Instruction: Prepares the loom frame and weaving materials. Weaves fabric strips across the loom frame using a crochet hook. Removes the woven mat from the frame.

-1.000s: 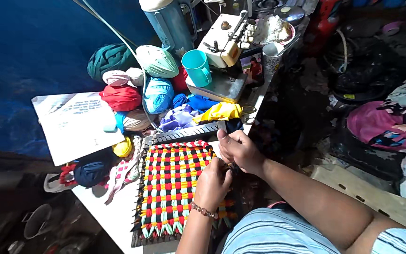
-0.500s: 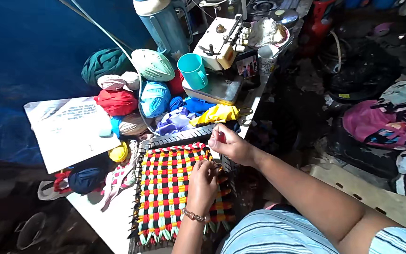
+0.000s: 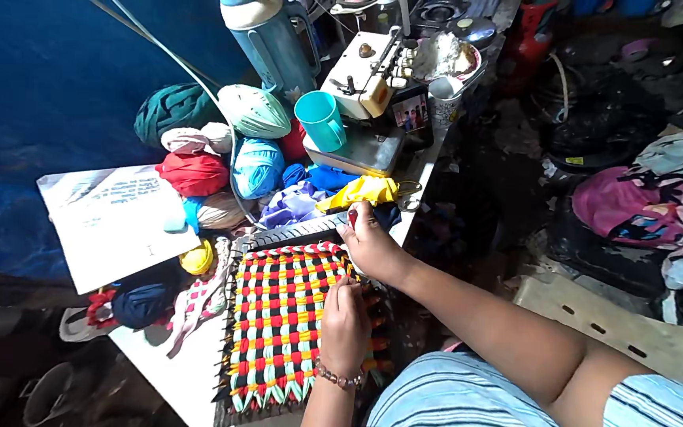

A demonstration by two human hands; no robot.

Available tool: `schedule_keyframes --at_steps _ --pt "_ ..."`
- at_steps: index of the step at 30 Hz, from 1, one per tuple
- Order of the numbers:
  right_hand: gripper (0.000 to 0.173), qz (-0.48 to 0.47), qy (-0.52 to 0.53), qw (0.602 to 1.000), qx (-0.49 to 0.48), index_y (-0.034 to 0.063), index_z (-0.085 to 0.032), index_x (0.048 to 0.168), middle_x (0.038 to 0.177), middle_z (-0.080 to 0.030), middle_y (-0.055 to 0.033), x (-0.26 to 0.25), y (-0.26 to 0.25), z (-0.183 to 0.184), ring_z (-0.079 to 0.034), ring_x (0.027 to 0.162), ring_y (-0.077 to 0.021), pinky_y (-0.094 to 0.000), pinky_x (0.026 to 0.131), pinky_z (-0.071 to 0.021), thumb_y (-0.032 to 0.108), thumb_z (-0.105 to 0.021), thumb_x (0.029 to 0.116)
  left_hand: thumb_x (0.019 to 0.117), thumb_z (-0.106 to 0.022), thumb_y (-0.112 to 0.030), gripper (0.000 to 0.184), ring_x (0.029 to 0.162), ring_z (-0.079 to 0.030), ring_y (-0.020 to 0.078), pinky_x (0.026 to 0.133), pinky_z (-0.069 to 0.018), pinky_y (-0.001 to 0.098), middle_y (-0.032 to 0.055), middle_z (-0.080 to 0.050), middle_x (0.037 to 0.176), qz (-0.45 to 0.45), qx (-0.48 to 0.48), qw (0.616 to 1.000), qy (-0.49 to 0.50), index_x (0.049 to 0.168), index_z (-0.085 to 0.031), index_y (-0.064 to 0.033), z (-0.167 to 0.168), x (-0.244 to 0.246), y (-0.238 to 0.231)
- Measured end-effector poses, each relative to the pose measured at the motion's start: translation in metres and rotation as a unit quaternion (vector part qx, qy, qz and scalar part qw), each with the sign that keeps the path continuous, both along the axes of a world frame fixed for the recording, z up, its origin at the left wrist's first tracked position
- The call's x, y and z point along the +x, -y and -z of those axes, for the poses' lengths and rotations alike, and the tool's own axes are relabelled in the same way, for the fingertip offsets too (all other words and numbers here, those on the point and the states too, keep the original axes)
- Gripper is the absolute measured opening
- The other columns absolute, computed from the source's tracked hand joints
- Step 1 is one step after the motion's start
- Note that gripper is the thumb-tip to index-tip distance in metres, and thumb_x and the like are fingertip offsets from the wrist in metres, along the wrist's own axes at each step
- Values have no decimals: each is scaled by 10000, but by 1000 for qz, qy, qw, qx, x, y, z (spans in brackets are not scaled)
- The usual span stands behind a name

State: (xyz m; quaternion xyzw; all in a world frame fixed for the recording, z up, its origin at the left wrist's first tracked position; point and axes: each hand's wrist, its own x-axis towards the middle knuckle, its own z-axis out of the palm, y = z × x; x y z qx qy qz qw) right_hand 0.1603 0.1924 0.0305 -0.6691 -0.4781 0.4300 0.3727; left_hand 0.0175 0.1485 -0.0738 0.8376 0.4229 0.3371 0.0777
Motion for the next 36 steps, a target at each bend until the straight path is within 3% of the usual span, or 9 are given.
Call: schedule_keyframes --at_steps 5,10,13,15,20,23,26,29,36 --pt "378 21 14 1000 15 -52 -373 1373 1182 -600 -245 -1 -3 8 -659 1024 -300 -439 895 -547 140 -515 1080 892 -567 -15 117 917 -731 290 845 -591 316 187 -723 952 -2 8 1000 12 874 -677 22 6 1 3" --pt "355 79 -79 992 55 -30 -409 1358 925 -586 -171 8 3 25 -606 764 -247 -422 679 -533 158 -508 1074 895 -585 -17 136 942 -733 310 861 -597 352 193 -732 985 0 -23 999 23 879 -712 29 10 0 -1" --pt "140 156 -235 951 128 85 -468 1067 702 -442 -10 10 11 41 -410 513 -80 -241 487 -395 192 -557 1047 911 -654 -128 166 953 -731 284 872 -592 326 191 -731 1005 13 -30 999 38 925 -736 16 11 -2 -2" --pt "148 194 -335 912 132 147 -469 927 586 -383 68 9 20 36 -351 451 -13 -170 456 -341 165 -555 1047 890 -674 -137 175 948 -733 289 865 -594 332 196 -732 1007 16 -36 998 42 929 -744 19 10 -3 -2" --pt "362 245 -497 829 76 169 -509 731 500 -355 71 17 34 23 -343 410 -21 -173 430 -324 214 -470 1089 888 -645 -105 154 954 -713 270 850 -589 321 185 -714 992 15 -66 996 60 942 -783 -59 8 -4 0" --pt "594 209 -601 769 56 203 -417 572 457 -379 78 34 35 44 -393 382 -34 -184 417 -370 428 -316 1113 867 -665 -99 140 973 -716 216 874 -578 263 165 -728 1010 28 -79 992 92 916 -789 -55 11 -9 0" --pt "642 160 -675 710 124 216 -451 541 452 -412 77 42 37 79 -443 389 -52 -211 422 -399 526 -315 1086 872 -663 -88 134 977 -724 204 881 -576 254 159 -742 1022 44 -81 991 100 903 -786 -45 14 -14 -2" --pt "654 128 -700 686 152 218 -441 511 430 -373 90 42 35 98 -392 362 -35 -199 390 -331 557 -358 1065 847 -645 -72 148 977 -727 223 881 -581 283 150 -749 1034 47 -86 991 89 881 -787 -49 14 -15 -2" --pt "633 104 -703 690 137 223 -426 513 428 -358 89 40 28 107 -376 355 -29 -194 383 -324 547 -393 1056 834 -665 -87 134 990 -720 243 883 -584 311 150 -739 1038 24 -106 991 72 887 -783 -55 12 -11 1"
